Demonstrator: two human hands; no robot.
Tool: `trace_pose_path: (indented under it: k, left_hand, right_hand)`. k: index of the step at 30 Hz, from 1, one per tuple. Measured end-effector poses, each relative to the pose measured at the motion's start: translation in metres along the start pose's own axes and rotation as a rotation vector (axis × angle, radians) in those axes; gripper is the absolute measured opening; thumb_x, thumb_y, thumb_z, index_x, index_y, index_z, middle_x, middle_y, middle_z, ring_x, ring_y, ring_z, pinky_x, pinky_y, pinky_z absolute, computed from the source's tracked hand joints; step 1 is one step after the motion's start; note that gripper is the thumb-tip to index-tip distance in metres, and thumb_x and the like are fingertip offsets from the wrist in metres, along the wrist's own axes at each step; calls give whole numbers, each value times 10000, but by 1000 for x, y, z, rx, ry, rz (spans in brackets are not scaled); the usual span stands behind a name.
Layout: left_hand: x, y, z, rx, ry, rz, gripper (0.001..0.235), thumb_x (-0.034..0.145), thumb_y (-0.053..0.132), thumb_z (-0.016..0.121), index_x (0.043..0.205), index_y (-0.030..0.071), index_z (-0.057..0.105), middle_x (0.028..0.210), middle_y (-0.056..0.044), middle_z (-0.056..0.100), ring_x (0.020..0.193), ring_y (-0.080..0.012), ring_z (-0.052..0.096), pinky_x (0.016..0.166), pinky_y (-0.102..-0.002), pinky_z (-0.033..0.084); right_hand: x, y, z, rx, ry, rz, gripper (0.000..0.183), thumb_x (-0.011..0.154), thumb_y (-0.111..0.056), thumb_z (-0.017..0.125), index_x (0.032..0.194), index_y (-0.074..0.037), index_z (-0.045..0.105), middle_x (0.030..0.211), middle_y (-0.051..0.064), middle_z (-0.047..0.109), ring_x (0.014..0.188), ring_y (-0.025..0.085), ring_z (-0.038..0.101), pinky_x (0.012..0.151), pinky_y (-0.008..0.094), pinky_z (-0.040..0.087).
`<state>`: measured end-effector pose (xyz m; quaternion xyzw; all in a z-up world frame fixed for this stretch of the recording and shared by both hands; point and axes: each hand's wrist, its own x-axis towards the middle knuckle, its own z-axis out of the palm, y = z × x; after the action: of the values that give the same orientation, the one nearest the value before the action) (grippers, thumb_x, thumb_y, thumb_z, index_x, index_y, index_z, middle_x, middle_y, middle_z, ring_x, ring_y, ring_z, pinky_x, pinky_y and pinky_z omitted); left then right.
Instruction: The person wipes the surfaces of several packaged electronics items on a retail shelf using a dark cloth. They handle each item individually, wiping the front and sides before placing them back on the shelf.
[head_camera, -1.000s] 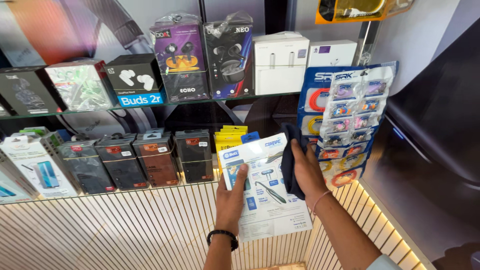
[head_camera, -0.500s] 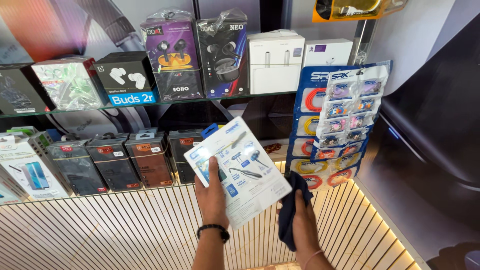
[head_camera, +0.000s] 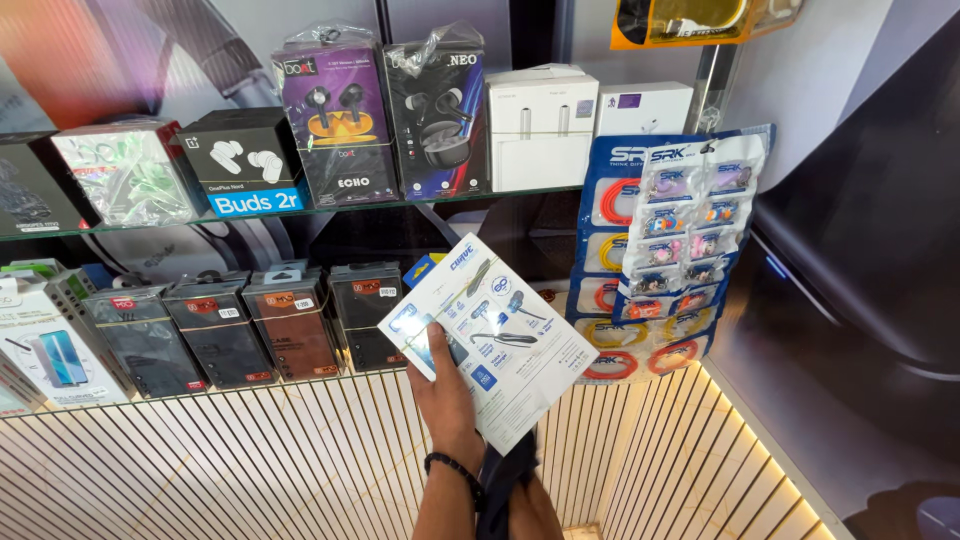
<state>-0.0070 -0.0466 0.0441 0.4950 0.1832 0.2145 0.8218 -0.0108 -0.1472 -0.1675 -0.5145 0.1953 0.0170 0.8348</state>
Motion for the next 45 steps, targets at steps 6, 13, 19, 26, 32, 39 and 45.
trace_pose_path:
  k: [6, 13, 19, 26, 32, 39, 45]
  left_hand:
    - [-6, 18, -14, 273, -69, 200, 719, 874, 581, 622, 1360, 70, 481, 1104, -127, 732, 986, -199, 744, 815, -315, 606]
    - [-24, 21, -16, 490, -181, 443, 682, 814, 407, 793, 1289, 37, 472, 1033, -116, 736, 856, -183, 771, 711, -360, 654]
    - [-31, 7, -10, 399, -213, 728, 733, 786, 275, 817, 1379, 24, 465, 1113, -152, 689, 952, -269, 714, 808, -394, 589]
    - [-26, -11, -31, 654, -169, 705, 761, 728, 368, 900, 1293, 29, 519, 1109, -183, 681, 1017, -341, 671, 850, -432, 552]
    - [-28, -20, -30, 582, -117, 752, 799, 748, 349, 885, 1327, -23, 478, 1139, -205, 667, 1014, -332, 683, 848, -412, 567]
    - [-29, 5, -46, 539, -136, 537, 760, 739, 359, 869, 1306, 14, 500, 1061, -143, 718, 899, -212, 745, 747, -339, 617]
    - [-30, 11, -48, 543, -213, 496, 716, 735, 351, 870, 1273, 29, 525, 945, -103, 756, 735, -191, 736, 614, -320, 602]
  right_hand:
    - [7, -56, -77, 291, -69, 231, 442, 907, -187, 571, 1327, -70, 647, 1232, 139, 717, 1108, 278, 661, 1050, 418, 487]
    - [-76, -252, -16, -378, 178, -902, 415, 940, -201, 643, 1340, -93, 617, 1251, 44, 672, 1141, 196, 642, 1006, 351, 473]
    - [-146, -272, 84, -1159, -138, -1766, 511, 670, -60, 667, 1174, -147, 685, 1167, 56, 660, 1191, 331, 571, 1048, 508, 360]
    - [-139, -293, 95, -1472, -240, -1382, 383, 780, -171, 677, 1157, -236, 697, 1079, 24, 658, 1111, 296, 530, 958, 488, 369]
    - [-121, -285, 88, -1427, -392, -1429, 415, 759, -105, 653, 1165, -185, 693, 1046, 53, 661, 1045, 304, 567, 916, 501, 410]
    - [-75, -313, 62, -751, -68, -958, 325, 969, -168, 644, 1292, -127, 644, 969, 175, 721, 857, 309, 668, 783, 406, 529]
    - [-59, -305, 55, -1173, -427, -1085, 393, 827, -74, 662, 1216, -117, 693, 965, 163, 754, 899, 292, 740, 827, 377, 556]
